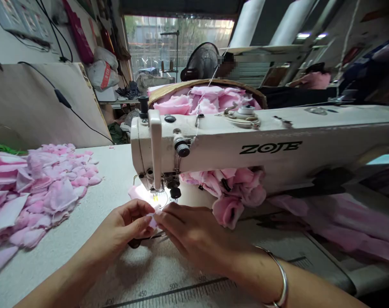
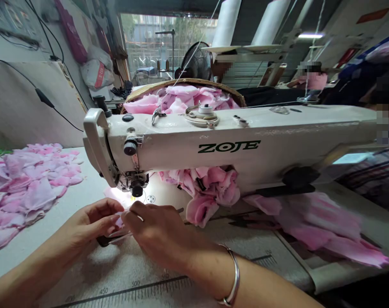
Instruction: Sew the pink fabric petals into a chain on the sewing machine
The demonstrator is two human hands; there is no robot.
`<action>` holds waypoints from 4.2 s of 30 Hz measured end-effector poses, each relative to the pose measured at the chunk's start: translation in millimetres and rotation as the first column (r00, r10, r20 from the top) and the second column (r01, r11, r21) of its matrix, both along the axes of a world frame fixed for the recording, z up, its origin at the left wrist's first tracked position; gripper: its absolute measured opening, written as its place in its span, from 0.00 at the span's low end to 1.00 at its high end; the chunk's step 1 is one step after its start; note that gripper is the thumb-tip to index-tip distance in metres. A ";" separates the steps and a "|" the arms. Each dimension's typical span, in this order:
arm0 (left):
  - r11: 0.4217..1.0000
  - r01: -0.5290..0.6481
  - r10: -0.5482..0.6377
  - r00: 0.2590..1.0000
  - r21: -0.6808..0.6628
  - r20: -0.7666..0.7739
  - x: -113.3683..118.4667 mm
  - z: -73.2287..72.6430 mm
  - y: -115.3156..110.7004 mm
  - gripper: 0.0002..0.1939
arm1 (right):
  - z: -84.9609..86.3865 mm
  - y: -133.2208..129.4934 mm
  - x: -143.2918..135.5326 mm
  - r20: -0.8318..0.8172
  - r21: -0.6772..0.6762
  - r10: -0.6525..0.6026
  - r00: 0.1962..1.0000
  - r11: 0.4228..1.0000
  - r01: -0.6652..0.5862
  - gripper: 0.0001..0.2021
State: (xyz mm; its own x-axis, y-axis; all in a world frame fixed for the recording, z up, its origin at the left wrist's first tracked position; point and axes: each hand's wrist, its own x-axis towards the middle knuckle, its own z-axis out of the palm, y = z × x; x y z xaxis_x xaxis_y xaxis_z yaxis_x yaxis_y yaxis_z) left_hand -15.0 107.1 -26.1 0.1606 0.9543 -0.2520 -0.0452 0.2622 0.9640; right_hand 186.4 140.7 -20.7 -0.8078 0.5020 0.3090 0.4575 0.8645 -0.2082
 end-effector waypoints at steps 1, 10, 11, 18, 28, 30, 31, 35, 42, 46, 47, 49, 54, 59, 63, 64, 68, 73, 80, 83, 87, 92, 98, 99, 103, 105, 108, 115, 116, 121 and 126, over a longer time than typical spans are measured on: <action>0.999 -0.029 0.029 1.000 0.025 -0.004 -0.8 -0.4 0.3 0.13 | 0.5 -0.2 -0.3 -0.037 -0.075 -0.051 0.998 0.996 0.048 0.12; 0.968 -0.114 0.147 0.979 0.225 -0.138 -3.8 0.1 0.2 0.10 | -2.2 6.9 0.7 -0.217 -0.468 -0.209 0.954 0.879 0.087 0.16; 0.967 -0.105 0.142 0.979 0.234 -0.147 -3.5 -0.4 0.1 0.10 | -2.8 7.7 0.3 -0.239 -0.487 -0.212 0.948 0.871 0.072 0.15; 0.959 -0.051 0.104 0.978 0.277 -0.179 -5.3 -7.8 -0.1 0.10 | -4.3 11.1 -2.4 -0.307 -0.600 -0.298 0.904 0.798 0.059 0.13; 0.951 -0.033 0.104 0.971 0.307 -0.217 -4.7 -11.4 0.4 0.10 | -3.5 18.1 -1.5 -0.271 -0.652 -0.349 0.897 0.752 0.095 0.08; 0.949 -0.050 0.115 0.974 0.312 -0.195 -4.4 -10.1 1.1 0.10 | -3.1 17.8 -1.0 -0.264 -0.657 -0.329 0.907 0.750 0.081 0.09; 0.947 -0.059 0.124 0.973 0.315 -0.192 -4.3 -9.7 1.3 0.09 | -3.0 17.5 -0.9 -0.266 -0.657 -0.321 0.909 0.751 0.073 0.10; 0.943 -0.065 0.141 0.967 0.326 -0.214 -4.1 -10.0 1.4 0.09 | -3.2 16.4 -1.1 -0.279 -0.649 -0.317 0.906 0.758 0.065 0.12; 0.935 -0.011 0.123 0.947 0.354 -0.296 -3.8 -13.7 -0.4 0.10 | -2.4 16.7 -2.5 -0.287 -0.630 -0.326 0.901 0.772 0.078 0.10; 0.915 0.088 0.138 0.850 0.394 -0.508 -7.5 -11.7 -2.7 0.11 | 0.3 22.3 -0.2 -0.246 -0.608 -0.316 0.916 0.786 0.108 0.09; 0.892 0.119 0.177 0.796 0.436 -0.579 -9.2 -10.3 -2.5 0.11 | 0.7 24.7 1.2 -0.224 -0.603 -0.313 0.923 0.789 0.121 0.09; 0.801 0.203 0.319 0.651 0.563 -0.689 -12.8 -6.3 -0.6 0.10 | 0.5 30.4 4.8 -0.168 -0.576 -0.323 0.931 0.799 0.173 0.09; 0.548 0.551 0.546 0.335 0.630 -0.768 -12.6 3.6 11.3 0.07 | -3.3 42.4 12.7 -0.040 -0.474 -0.382 0.923 0.821 0.319 0.08; 0.645 0.662 0.459 0.062 0.380 -0.886 1.0 1.6 21.1 0.10 | -7.0 47.8 14.1 0.021 -0.449 -0.384 0.923 0.822 0.352 0.06; 0.692 0.672 0.408 -0.060 0.265 -0.911 6.0 2.8 23.3 0.08 | -10.9 51.5 14.0 0.009 -0.441 -0.387 0.922 0.826 0.351 0.05; 0.696 0.677 0.384 -0.069 0.240 -0.921 5.8 3.6 23.8 0.07 | -11.7 52.3 14.0 0.004 -0.440 -0.387 0.922 0.827 0.349 0.05; 0.683 0.693 0.376 -0.063 0.231 -0.924 0.9 -0.4 26.3 0.06 | -12.8 53.5 13.8 -0.010 -0.436 -0.377 0.926 0.835 0.335 0.05; 0.593 0.706 0.504 0.049 0.386 -0.862 -9.9 -18.8 26.3 0.08 | -11.5 52.6 13.0 -0.017 -0.451 -0.380 0.925 0.829 0.332 0.05; 0.590 0.654 0.486 0.181 0.474 -0.855 -15.7 -23.9 22.4 0.10 | -9.4 52.0 2.0 -0.018 -0.470 -0.368 0.930 0.824 0.317 0.06; 0.571 0.663 0.481 0.207 0.484 -0.852 -16.0 -22.5 21.9 0.09 | -8.9 48.7 -7.7 -0.025 -0.462 -0.391 0.920 0.820 0.337 0.05; 0.566 0.655 0.495 0.215 0.501 -0.842 -17.3 -22.8 20.8 0.08 | -12.2 45.4 -17.2 -0.042 -0.410 -0.386 0.922 0.848 0.336 0.05; 0.557 0.657 0.504 0.219 0.508 -0.835 -18.1 -23.5 20.5 0.11 | -16.6 47.4 -16.5 0.000 -0.257 -0.418 0.908 0.878 0.404 0.08; 0.580 0.631 0.458 0.269 0.514 -0.847 -19.9 -22.7 21.9 0.12 | -18.7 45.7 -16.3 0.031 -0.190 -0.422 0.906 0.888 0.419 0.07; 0.585 0.627 0.448 0.278 0.514 -0.849 -20.3 -22.8 21.9 0.12 | -18.7 45.2 -17.0 0.033 -0.192 -0.412 0.911 0.892 0.410 0.07; 0.579 0.633 0.425 0.304 0.514 -0.853 -20.8 -22.8 21.7 0.12 | -17.9 44.6 -18.5 0.067 -0.158 -0.354 0.933 0.919 0.360 0.09; 0.571 0.646 0.415 0.306 0.507 -0.857 -20.5 -22.1 21.5 0.12 | -17.8 45.0 -18.1 0.076 -0.129 -0.328 0.942 0.933 0.336 0.09; 0.557 0.673 0.412 0.285 0.487 -0.865 -19.7 -20.7 20.4 0.11 | -17.8 45.1 -16.9 0.082 -0.088 -0.310 0.947 0.944 0.317 0.10; 0.560 0.714 0.339 0.265 0.420 -0.903 -24.1 -25.0 16.0 0.12 | -16.6 42.5 -17.5 0.130 -0.067 -0.273 0.953 0.957 0.283 0.10; 0.566 0.716 0.330 0.257 0.409 -0.908 -24.7 -25.6 15.7 0.13 | -15.9 42.3 -17.5 0.135 -0.069 -0.268 0.954 0.958 0.279 0.10; 0.562 0.724 0.353 0.227 0.399 -0.908 -22.8 -24.1 15.0 0.14 | -10.0 43.5 -12.0 0.113 -0.141 -0.374 0.921 0.911 0.387 0.08; 0.559 0.742 0.364 0.181 0.370 -0.914 -19.7 -23.6 14.8 0.13 | -7.9 42.8 -7.5 0.065 -0.233 -0.416 0.907 0.878 0.419 0.06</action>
State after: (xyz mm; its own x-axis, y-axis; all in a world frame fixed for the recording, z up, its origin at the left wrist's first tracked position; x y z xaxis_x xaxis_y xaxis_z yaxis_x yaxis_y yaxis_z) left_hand -34.7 121.9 -49.7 0.5750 0.7794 0.2488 0.8081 -0.5885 -0.0245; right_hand 179.0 183.5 -28.6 -0.5103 0.8501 0.1301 0.7689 0.5187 -0.3738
